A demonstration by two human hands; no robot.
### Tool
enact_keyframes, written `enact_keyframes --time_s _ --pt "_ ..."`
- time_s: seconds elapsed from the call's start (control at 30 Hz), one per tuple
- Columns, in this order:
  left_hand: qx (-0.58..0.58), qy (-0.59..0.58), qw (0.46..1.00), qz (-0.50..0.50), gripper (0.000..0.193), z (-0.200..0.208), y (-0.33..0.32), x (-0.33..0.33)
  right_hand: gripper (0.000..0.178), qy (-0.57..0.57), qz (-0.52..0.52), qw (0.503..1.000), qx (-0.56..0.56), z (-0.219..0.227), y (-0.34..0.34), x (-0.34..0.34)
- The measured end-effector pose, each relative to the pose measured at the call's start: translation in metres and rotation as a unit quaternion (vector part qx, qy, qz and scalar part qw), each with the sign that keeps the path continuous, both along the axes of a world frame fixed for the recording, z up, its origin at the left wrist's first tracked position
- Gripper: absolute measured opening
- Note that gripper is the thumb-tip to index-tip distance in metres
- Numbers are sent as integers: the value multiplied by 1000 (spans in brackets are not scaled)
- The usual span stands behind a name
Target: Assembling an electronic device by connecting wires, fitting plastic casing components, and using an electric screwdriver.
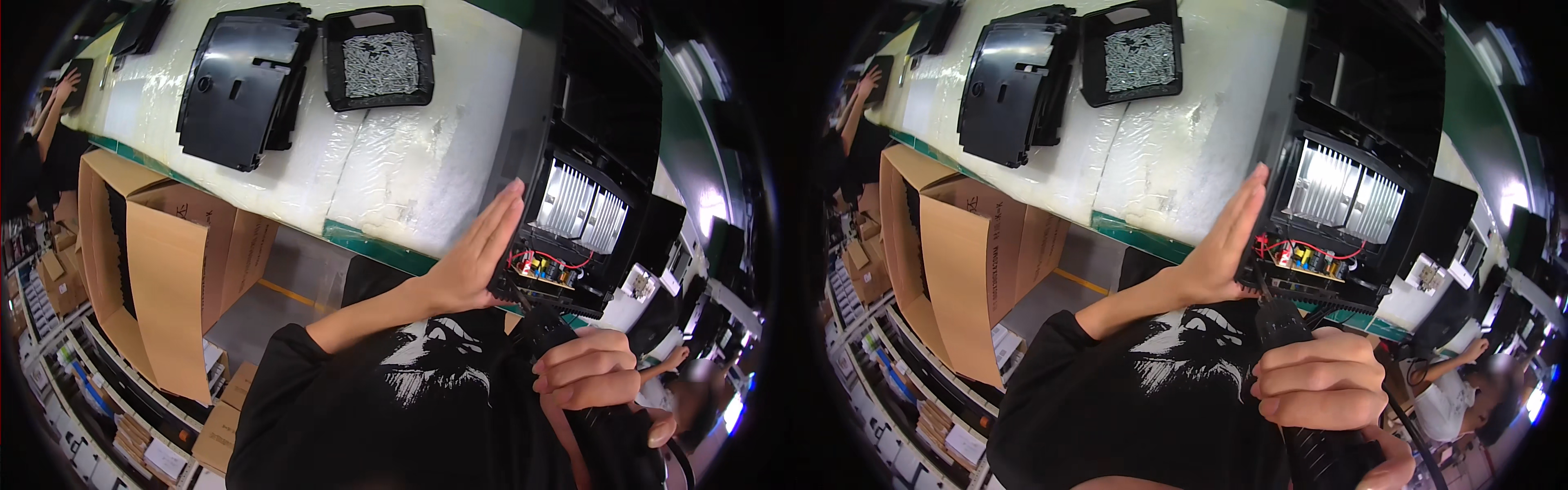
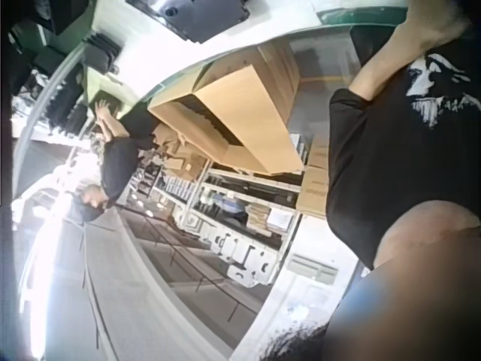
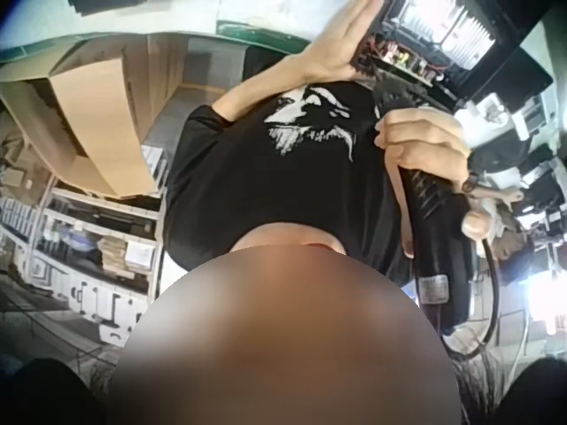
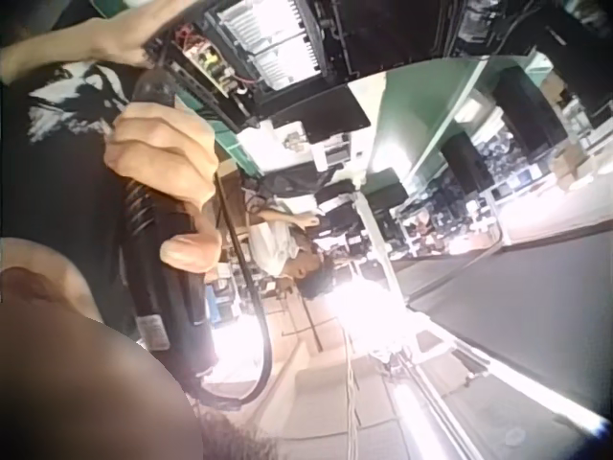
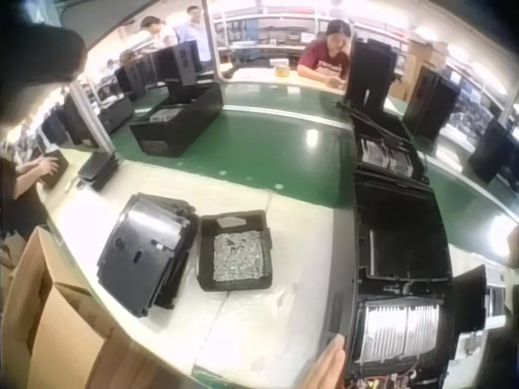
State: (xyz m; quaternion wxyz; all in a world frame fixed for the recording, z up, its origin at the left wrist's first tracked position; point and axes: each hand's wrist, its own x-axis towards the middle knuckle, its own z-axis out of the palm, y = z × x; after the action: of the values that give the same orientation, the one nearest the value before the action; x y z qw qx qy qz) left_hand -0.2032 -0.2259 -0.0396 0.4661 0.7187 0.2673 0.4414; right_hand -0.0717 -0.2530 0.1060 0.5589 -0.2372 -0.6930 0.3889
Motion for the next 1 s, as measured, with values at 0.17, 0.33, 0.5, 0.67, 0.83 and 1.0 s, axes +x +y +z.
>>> enact_keyframes --time_s 0.17,0.33,0.5,0.67,0.83,1.0 --pt "1 -2 1000 -6 121 3 -2 -3 80 -11 136 986 -91 -6 0 16" --pt "4 -5 1000 0 122 0 -4 0 63 88 80 993 0 -13 6 -4" --pt "10 -7 1000 7 121 2 -3 0 48 125 20 992 -19 -16 9 -9" --pt "22 -1 1000 0 121 2 -2 -1 43 126 3 992 24 -24 10 -11" --pt "26 28 999 3 116 2 -1 -6 86 162 -54 982 86 -20 22 -19" --pt "-82 -80 989 -94 80 9 34 -35 93 199 -141 957 157 19 -3 29"
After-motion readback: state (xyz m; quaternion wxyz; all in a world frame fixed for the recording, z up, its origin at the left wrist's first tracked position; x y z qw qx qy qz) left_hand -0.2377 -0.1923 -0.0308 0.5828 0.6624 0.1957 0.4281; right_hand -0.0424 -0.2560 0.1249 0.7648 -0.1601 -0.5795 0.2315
